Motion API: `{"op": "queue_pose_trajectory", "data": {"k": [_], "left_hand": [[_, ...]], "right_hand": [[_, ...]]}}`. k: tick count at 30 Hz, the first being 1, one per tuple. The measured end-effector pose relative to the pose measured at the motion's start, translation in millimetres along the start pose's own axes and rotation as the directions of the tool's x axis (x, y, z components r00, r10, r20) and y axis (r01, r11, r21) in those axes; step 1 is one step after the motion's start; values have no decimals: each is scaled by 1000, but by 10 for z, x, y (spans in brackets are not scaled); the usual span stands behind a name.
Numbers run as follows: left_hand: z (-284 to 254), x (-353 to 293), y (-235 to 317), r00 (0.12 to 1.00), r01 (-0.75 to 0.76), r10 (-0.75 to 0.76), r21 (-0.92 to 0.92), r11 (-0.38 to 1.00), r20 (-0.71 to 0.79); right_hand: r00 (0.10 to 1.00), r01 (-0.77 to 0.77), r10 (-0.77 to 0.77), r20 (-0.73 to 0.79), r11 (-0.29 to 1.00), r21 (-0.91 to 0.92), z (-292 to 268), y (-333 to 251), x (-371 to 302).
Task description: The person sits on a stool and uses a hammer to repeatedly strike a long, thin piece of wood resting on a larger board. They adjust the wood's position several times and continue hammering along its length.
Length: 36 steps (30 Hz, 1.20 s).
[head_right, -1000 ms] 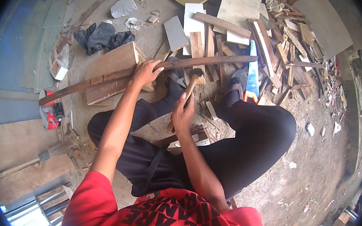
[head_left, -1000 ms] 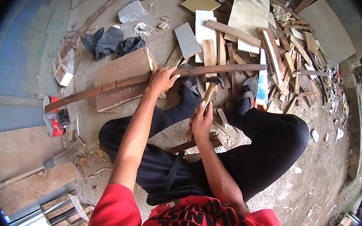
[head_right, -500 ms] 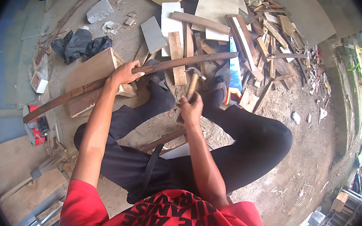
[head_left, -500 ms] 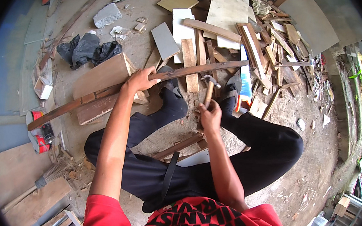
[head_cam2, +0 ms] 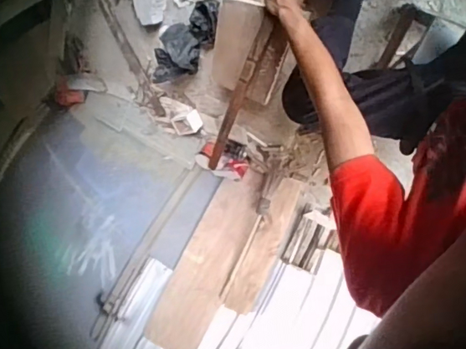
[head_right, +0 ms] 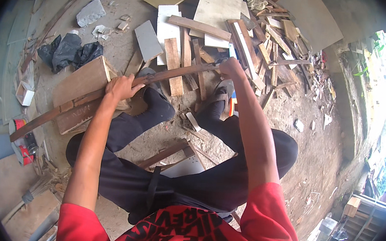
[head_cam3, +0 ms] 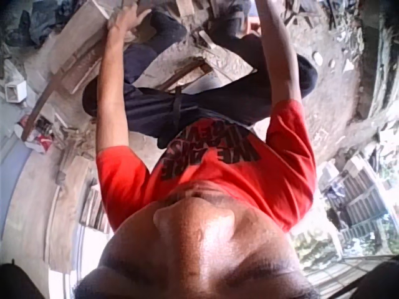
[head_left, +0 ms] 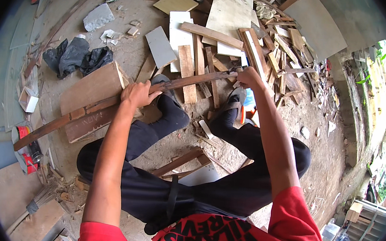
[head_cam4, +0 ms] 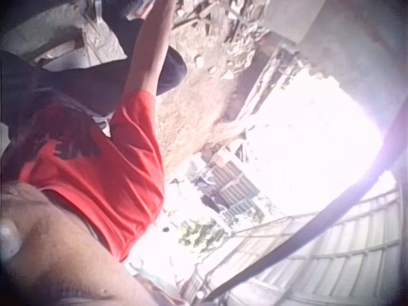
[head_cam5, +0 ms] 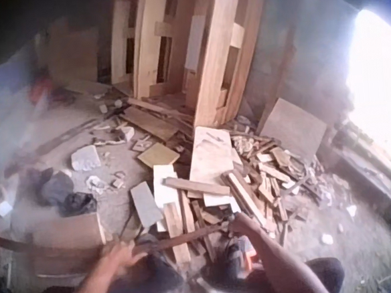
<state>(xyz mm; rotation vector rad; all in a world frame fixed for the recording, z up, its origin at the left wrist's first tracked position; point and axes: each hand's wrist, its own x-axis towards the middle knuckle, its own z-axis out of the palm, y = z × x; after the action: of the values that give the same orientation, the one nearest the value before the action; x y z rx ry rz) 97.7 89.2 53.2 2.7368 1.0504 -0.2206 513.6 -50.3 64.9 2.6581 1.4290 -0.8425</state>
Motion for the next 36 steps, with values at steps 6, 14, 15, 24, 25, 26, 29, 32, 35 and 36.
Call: {"op": "queue_pose_trajectory", "data": {"k": [6, 14, 15, 24, 25, 26, 29, 32, 35, 36], "left_hand": [[15, -3, 21, 1000, -4, 4, -46, 999, -1], [-13, -151, -127, 998, 60, -59, -34, 998, 22], [-42, -284, -239, 993, 112, -112, -2, 994, 34], [-22, -127, -136, 997, 72, -71, -82, 994, 11], [-48, -150, -158, 995, 96, -94, -81, 992, 23], [-95, 3, 92, 999, 32, -30, -110, 993, 19], [-48, -12, 59, 999, 37, -37, -77, 996, 0], [-67, -33, 60, 999, 36, -36, -49, 998, 5], [-69, -39, 8, 999, 41, -40, -41, 998, 29], [-79, -30, 34, 999, 38, -36, -41, 998, 29]], "right_hand": [[913, 404, -264, 312, 697, -592, 127, 28, 728], [940, 124, -11, 340, 941, -313, 381, -853, 991], [932, -13, 80, 354, 982, -188, 353, -1256, 876], [940, -79, 106, 323, 992, -95, 539, -1190, 529], [934, -317, 252, 254, 911, 262, 592, -1375, 321], [906, -416, 397, 147, 770, 483, 797, -708, 448], [787, -346, 615, 52, 370, 862, 1362, -1320, 175], [898, -107, 368, -243, 716, 690, 1599, -1522, -117], [883, -31, 332, -331, 747, 664, 1635, -1683, -280], [881, -3, 300, -366, 777, 629, 1663, -1682, -271]]}}
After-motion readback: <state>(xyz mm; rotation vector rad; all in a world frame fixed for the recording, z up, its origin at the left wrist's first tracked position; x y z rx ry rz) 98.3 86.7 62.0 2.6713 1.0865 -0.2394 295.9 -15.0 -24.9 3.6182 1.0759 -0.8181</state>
